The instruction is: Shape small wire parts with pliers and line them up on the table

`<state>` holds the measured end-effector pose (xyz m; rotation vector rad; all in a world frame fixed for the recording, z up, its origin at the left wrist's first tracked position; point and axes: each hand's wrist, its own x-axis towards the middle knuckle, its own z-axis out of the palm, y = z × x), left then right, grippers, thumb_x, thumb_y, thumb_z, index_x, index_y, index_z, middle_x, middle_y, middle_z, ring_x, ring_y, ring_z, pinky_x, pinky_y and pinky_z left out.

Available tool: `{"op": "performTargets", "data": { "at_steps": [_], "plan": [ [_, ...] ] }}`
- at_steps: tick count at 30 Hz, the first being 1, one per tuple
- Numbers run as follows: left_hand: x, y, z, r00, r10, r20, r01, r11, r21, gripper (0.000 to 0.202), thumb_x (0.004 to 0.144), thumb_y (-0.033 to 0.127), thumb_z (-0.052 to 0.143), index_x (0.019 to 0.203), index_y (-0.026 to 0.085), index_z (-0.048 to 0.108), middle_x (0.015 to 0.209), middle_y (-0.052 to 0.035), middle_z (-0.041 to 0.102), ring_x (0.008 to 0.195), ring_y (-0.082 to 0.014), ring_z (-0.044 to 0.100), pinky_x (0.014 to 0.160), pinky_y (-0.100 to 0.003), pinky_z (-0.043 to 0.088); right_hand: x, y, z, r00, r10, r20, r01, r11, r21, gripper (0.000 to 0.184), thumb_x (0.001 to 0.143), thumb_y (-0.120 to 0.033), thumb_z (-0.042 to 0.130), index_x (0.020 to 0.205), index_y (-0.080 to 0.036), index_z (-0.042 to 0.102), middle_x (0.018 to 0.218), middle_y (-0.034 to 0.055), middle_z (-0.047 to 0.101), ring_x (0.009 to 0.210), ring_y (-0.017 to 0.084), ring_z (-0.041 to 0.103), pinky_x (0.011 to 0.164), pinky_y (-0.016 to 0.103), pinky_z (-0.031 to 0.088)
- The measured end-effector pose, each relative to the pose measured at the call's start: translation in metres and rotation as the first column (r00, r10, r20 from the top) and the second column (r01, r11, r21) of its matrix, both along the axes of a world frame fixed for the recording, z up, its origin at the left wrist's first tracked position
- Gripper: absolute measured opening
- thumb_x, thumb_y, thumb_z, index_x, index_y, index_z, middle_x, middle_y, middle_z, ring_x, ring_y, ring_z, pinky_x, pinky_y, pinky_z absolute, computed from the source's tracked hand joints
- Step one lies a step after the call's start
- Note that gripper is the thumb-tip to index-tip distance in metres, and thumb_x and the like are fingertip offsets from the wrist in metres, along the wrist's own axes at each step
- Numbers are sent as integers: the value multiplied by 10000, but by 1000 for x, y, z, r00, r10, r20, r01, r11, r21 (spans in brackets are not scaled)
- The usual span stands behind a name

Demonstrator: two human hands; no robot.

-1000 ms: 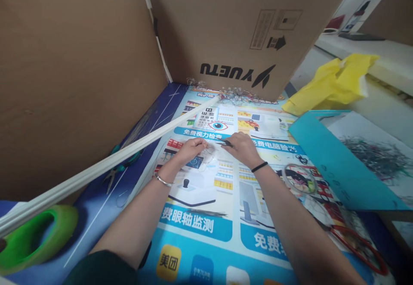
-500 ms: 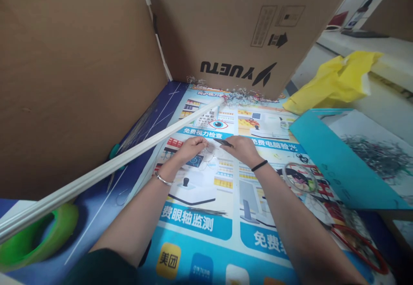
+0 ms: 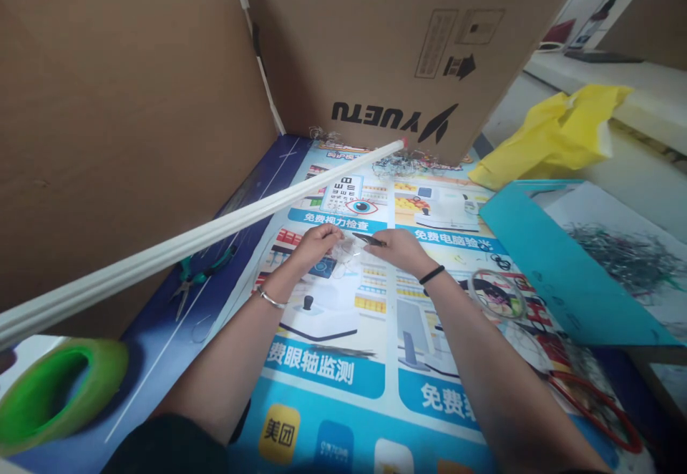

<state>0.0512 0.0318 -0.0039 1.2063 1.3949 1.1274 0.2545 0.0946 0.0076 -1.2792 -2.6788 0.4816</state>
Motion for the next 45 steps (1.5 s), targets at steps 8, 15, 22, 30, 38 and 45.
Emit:
{"op": "performTargets", "data": {
  "at_steps": [8, 15, 22, 30, 38, 45],
  "plan": [
    [0, 0, -2, 999, 6, -36, -5, 1000, 7, 148, 704, 302, 533, 745, 161, 550, 702, 23, 522, 538, -65, 414, 514, -190, 384, 0, 1, -1, 1000, 13, -29, -13, 1000, -15, 373, 795, -518, 446, 614, -200, 521, 568, -25, 493, 545, 103, 405, 518, 235, 184],
    [-2, 1, -7, 996, 0, -89, 3, 999, 36, 151, 714, 305, 519, 752, 164, 556, 702, 22, 520, 559, -72, 435, 519, -187, 397, -1, -1, 1, 1000, -20, -18, 20, 1000, -22, 384, 800, -528, 436, 632, -202, 549, 587, -23, 521, 556, 103, 422, 518, 235, 191],
    [-3, 3, -12, 995, -1, -101, 5, 999, 40, 135, 713, 295, 509, 741, 170, 552, 698, 27, 524, 549, -68, 424, 506, -179, 389, -2, -2, 5, 990, -101, 93, 96, 994, 61, 365, 813, -514, 425, 711, -209, 598, 693, 10, 614, 622, 127, 498, 510, 234, 203],
    [-3, 1, -8, 995, 19, -102, -14, 999, 50, 139, 716, 305, 507, 739, 174, 547, 677, 33, 518, 525, -66, 420, 516, -190, 384, 2, 1, 5, 989, -128, 69, 125, 991, 50, 323, 811, -484, 449, 774, -211, 618, 727, 24, 638, 649, 142, 530, 523, 237, 233],
    [-1, 1, -4, 999, 11, -47, -9, 1000, 26, 121, 693, 284, 518, 713, 167, 537, 664, 32, 506, 524, -65, 411, 512, -192, 381, 7, 6, 3, 991, -104, -79, 105, 994, 8, 311, 789, -474, 485, 727, -195, 609, 699, 12, 615, 619, 126, 513, 521, 231, 241],
    [-2, 1, -7, 999, -14, -35, 16, 999, 36, 127, 701, 294, 512, 720, 171, 538, 643, 37, 480, 523, -66, 409, 511, -187, 374, 2, -1, 10, 999, -32, 21, 31, 998, 61, 289, 810, -441, 461, 756, -202, 615, 735, 15, 625, 661, 126, 520, 539, 230, 235]
  ]
}}
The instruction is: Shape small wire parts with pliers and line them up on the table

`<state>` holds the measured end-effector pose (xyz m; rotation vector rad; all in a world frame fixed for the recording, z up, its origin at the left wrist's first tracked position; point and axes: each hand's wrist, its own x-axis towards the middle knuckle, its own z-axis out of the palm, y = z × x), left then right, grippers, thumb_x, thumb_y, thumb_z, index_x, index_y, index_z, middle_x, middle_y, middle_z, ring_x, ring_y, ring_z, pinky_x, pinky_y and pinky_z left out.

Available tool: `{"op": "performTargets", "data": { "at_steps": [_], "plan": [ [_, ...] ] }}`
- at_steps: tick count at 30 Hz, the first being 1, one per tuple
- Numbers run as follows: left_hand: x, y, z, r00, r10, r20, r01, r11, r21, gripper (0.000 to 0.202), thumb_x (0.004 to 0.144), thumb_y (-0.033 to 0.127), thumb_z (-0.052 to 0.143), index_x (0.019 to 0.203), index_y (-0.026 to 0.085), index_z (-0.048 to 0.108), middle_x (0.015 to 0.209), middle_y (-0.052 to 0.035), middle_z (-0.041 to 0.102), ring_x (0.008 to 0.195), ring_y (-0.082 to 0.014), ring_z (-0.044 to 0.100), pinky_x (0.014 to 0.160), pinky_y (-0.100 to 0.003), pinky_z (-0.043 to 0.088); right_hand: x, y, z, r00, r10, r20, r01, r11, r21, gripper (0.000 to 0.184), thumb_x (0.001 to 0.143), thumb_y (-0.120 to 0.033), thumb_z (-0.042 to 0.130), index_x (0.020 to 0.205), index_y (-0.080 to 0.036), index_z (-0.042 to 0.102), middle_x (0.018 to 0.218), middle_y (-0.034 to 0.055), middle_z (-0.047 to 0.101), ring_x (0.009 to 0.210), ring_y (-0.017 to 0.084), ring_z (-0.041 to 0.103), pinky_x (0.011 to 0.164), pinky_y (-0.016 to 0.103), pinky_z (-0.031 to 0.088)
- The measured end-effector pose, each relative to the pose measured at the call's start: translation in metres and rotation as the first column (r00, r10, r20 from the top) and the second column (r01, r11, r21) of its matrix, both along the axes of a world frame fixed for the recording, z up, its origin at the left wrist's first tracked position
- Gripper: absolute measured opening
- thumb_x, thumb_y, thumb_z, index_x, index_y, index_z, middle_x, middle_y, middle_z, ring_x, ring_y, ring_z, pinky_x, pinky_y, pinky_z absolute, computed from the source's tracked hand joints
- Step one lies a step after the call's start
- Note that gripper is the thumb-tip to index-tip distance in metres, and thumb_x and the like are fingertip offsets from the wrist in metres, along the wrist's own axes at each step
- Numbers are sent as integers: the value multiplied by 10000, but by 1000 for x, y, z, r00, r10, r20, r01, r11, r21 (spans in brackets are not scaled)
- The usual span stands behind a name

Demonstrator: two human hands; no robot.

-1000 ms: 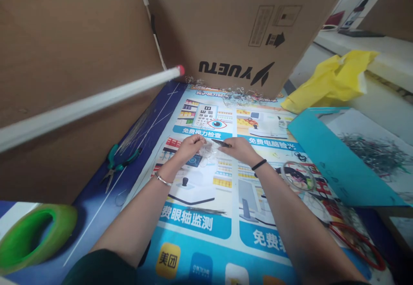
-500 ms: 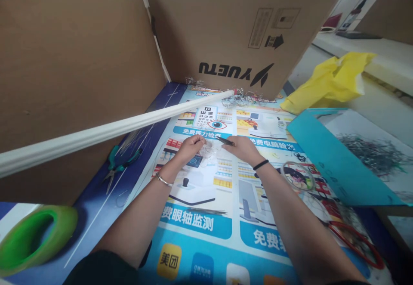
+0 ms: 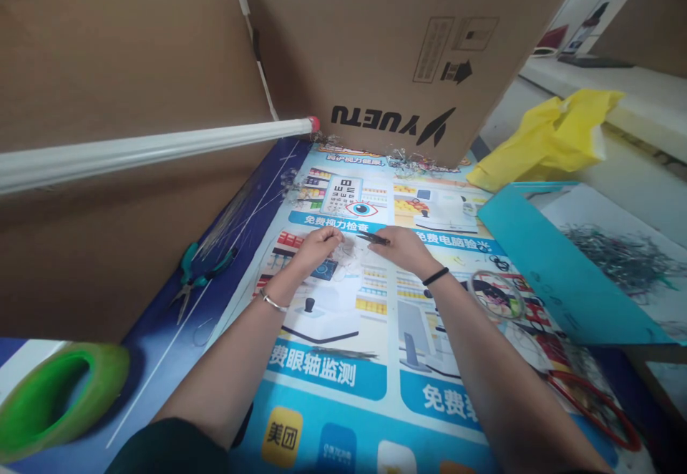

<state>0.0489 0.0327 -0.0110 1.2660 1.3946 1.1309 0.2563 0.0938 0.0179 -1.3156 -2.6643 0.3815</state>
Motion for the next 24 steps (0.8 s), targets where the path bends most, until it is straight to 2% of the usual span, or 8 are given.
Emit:
{"op": "performTargets", "data": {
  "at_steps": [7, 11, 16, 21, 24],
  "plan": [
    [0, -1, 2, 999, -16, -40, 15, 1000, -15, 143, 703, 307, 509, 732, 171, 544, 673, 27, 515, 524, -72, 420, 508, -194, 378, -4, -5, 7, 986, -15, 167, 5, 998, 62, 304, 824, -467, 443, 790, -225, 624, 745, 12, 659, 669, 138, 549, 521, 236, 197],
    [2, -2, 4, 987, -16, -161, 25, 998, 55, 139, 737, 294, 487, 733, 172, 553, 695, 16, 539, 571, -88, 449, 549, -206, 384, -4, -9, 17, 975, -40, 220, 9, 990, 140, 289, 822, -452, 454, 805, -228, 636, 775, 23, 676, 695, 153, 573, 523, 247, 197],
    [6, -3, 4, 910, 58, -411, 8, 988, 157, 124, 763, 225, 455, 728, 183, 566, 767, -9, 584, 734, -130, 524, 684, -236, 401, -7, -19, 27, 971, -37, 234, -30, 960, 278, 247, 823, -396, 481, 809, -216, 651, 809, 45, 681, 757, 178, 594, 550, 256, 232],
    [8, -2, 3, 838, 145, -526, -27, 974, 226, 135, 765, 180, 448, 754, 193, 582, 797, -24, 605, 785, -154, 539, 725, -259, 395, -12, -25, 31, 960, -79, 270, 11, 969, 245, 263, 834, -402, 476, 855, -215, 660, 812, 66, 684, 746, 185, 597, 593, 257, 290],
    [11, -4, 5, 778, 179, -602, -31, 968, 248, 134, 768, 170, 450, 740, 199, 577, 773, -30, 592, 781, -164, 534, 717, -265, 388, -13, -29, 34, 954, -78, 290, -6, 960, 280, 249, 836, -357, 477, 835, -185, 658, 803, 97, 679, 759, 199, 598, 612, 269, 302]
  ]
}}
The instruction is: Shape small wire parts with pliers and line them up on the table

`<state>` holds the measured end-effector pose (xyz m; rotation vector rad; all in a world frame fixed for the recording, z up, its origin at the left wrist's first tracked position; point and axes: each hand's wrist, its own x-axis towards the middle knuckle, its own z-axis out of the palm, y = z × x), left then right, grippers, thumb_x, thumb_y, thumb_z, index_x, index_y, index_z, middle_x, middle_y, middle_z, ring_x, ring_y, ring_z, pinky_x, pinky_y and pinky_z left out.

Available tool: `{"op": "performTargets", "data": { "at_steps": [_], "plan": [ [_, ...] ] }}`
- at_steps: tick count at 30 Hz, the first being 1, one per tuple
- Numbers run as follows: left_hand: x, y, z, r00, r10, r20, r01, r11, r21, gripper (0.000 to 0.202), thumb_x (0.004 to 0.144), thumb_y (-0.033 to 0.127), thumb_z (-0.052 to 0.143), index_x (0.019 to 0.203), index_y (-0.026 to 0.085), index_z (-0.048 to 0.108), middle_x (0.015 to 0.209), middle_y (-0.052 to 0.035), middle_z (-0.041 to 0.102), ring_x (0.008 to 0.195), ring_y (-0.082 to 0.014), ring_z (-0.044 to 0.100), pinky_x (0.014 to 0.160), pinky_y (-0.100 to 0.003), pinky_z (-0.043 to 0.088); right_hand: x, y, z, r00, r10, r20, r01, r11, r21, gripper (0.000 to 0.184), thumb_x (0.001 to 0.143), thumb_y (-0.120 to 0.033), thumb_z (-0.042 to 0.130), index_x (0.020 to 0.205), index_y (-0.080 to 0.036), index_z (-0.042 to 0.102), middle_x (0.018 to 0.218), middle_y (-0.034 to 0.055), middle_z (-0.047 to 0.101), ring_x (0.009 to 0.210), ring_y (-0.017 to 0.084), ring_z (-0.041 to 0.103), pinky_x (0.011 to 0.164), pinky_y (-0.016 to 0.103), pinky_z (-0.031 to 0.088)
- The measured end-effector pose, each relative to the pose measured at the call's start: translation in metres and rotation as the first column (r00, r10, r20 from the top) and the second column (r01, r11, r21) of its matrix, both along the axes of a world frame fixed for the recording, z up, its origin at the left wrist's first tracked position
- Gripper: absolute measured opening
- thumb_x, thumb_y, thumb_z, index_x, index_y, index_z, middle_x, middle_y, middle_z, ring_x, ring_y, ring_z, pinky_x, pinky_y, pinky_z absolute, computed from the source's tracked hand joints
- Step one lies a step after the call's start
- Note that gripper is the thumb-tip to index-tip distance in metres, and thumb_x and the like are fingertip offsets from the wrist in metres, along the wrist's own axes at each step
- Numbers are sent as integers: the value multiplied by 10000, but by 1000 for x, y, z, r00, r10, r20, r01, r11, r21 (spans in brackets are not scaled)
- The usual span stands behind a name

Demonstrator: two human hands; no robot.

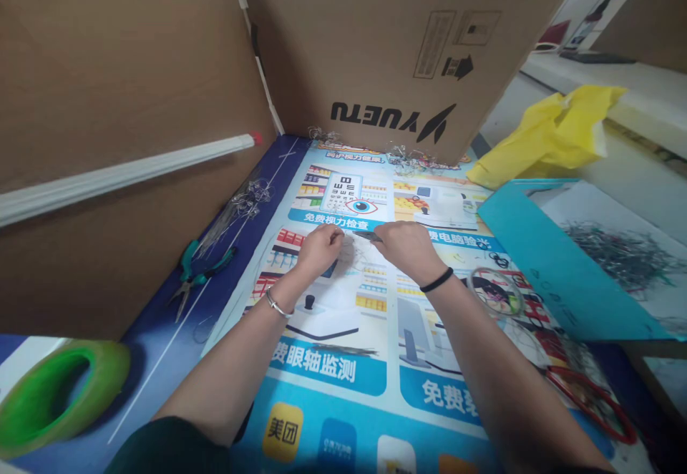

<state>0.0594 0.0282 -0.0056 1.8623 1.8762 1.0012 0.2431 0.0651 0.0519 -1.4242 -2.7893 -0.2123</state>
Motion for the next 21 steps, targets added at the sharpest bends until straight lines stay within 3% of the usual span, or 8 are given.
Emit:
{"op": "performTargets", "data": {
  "at_steps": [4, 11, 17, 21],
  "plan": [
    [4, -3, 4, 998, 40, -39, -40, 999, -10, 141, 778, 176, 444, 736, 200, 576, 772, -37, 589, 768, -170, 526, 702, -274, 377, -1, -4, 2, 1000, 26, 13, -26, 1000, 9, 243, 840, -325, 463, 800, -179, 654, 804, 101, 679, 768, 203, 601, 608, 273, 306],
    [6, -2, 1, 969, 120, 214, -100, 990, -104, 119, 757, 238, 474, 688, 199, 563, 646, 2, 566, 620, -141, 500, 589, -251, 365, -3, -4, 2, 998, -50, 35, 52, 997, -64, 261, 840, -369, 457, 824, -197, 653, 831, 78, 689, 770, 189, 612, 565, 252, 299],
    [16, -7, 3, 831, 198, 520, -163, 980, -113, 128, 771, 301, 450, 757, 204, 532, 537, 49, 458, 457, -99, 438, 479, -224, 352, -1, -7, 11, 999, -49, 19, 49, 998, 32, 240, 844, -315, 441, 838, -184, 643, 817, 97, 679, 750, 204, 610, 574, 267, 304],
    [24, -10, 8, 802, 235, 549, -142, 968, -207, 121, 758, 290, 460, 688, 198, 497, 479, 53, 433, 427, -103, 430, 469, -230, 348, -1, -5, 12, 995, -77, 63, 75, 997, 23, 243, 842, -295, 434, 823, -182, 648, 812, 103, 678, 734, 212, 610, 580, 271, 312]
  ]
}}
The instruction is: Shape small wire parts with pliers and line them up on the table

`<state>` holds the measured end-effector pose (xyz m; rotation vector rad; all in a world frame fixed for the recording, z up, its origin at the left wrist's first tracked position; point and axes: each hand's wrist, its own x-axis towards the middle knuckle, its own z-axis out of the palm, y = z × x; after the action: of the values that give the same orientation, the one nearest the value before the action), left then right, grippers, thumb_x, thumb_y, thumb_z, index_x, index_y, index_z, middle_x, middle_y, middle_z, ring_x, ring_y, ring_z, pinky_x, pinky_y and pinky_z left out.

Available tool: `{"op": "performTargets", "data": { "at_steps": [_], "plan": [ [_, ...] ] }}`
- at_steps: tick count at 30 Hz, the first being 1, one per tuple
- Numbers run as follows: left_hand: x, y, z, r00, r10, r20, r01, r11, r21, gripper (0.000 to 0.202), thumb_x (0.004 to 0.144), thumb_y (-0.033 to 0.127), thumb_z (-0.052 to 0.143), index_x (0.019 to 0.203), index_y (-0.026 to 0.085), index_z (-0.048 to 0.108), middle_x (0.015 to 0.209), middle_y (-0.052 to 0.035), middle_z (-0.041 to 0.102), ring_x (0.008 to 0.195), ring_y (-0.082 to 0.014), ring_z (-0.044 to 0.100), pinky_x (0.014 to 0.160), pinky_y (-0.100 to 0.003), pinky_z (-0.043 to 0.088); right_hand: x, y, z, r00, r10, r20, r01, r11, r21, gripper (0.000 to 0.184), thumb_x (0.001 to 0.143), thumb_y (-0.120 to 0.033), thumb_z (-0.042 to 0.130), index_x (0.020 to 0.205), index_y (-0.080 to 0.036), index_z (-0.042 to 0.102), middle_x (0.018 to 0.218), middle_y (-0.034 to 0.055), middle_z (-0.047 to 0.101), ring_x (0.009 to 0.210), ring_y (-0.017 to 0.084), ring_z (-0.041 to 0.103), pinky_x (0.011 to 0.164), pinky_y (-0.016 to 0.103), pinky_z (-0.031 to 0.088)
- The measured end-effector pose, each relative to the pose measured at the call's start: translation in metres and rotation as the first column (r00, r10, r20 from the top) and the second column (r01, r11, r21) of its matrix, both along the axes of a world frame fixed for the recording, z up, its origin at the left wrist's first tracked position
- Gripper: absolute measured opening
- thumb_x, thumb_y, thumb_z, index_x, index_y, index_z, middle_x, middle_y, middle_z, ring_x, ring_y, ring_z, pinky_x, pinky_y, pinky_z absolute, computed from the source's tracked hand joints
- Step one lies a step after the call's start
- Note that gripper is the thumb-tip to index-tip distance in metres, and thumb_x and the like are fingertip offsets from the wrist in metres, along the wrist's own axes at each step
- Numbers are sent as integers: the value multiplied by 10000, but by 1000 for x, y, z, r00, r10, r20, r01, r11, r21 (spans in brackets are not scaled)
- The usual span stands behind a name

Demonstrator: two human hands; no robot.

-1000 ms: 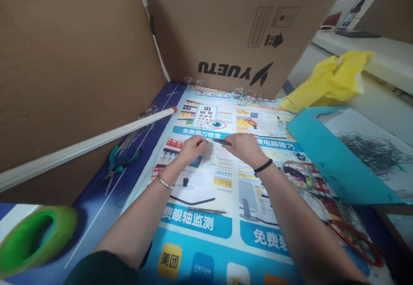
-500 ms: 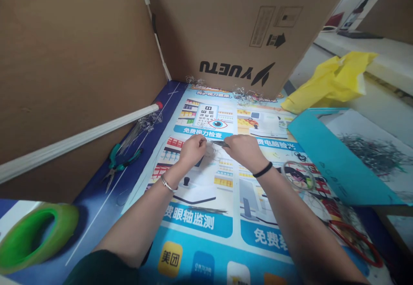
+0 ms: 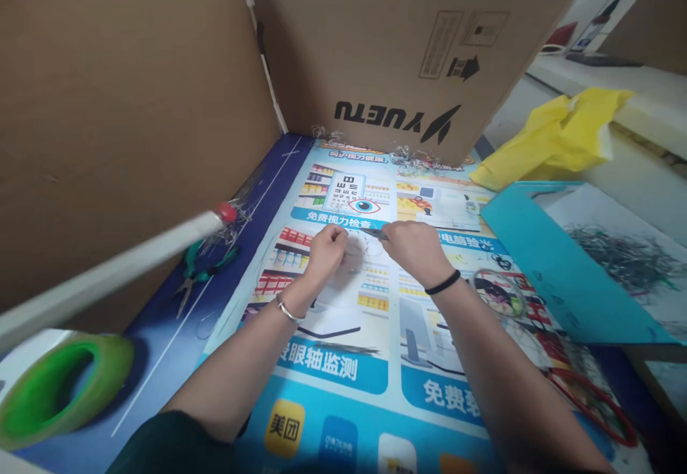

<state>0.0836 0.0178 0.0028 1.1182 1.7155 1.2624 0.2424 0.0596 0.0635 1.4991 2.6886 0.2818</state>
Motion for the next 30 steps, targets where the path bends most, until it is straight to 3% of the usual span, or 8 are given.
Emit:
{"op": "performTargets", "data": {
  "at_steps": [8, 19, 30],
  "plan": [
    [-3, 1, 1, 974, 50, -220, -28, 994, 102, 118, 746, 224, 464, 639, 189, 500, 626, 14, 534, 660, -129, 510, 625, -242, 382, 1, -2, -3, 999, 34, 5, -34, 999, 14, 250, 835, -271, 430, 811, -174, 659, 792, 114, 674, 730, 207, 607, 589, 272, 317],
    [-8, 6, -9, 986, 61, -152, -49, 996, 80, 88, 737, 229, 462, 681, 195, 521, 587, 26, 504, 609, -120, 492, 576, -232, 387, -1, 0, -9, 999, 43, 9, -43, 999, -31, 224, 821, -248, 443, 817, -186, 658, 822, 98, 685, 749, 211, 617, 601, 264, 340],
    [-4, 4, -7, 999, 29, -34, -27, 998, 54, 46, 711, 223, 520, 737, 193, 542, 559, 50, 484, 502, -88, 441, 515, -212, 354, 1, 0, -9, 999, 44, 22, -44, 999, -17, 230, 814, -259, 431, 784, -190, 649, 795, 83, 682, 749, 206, 619, 593, 262, 336]
  ]
}}
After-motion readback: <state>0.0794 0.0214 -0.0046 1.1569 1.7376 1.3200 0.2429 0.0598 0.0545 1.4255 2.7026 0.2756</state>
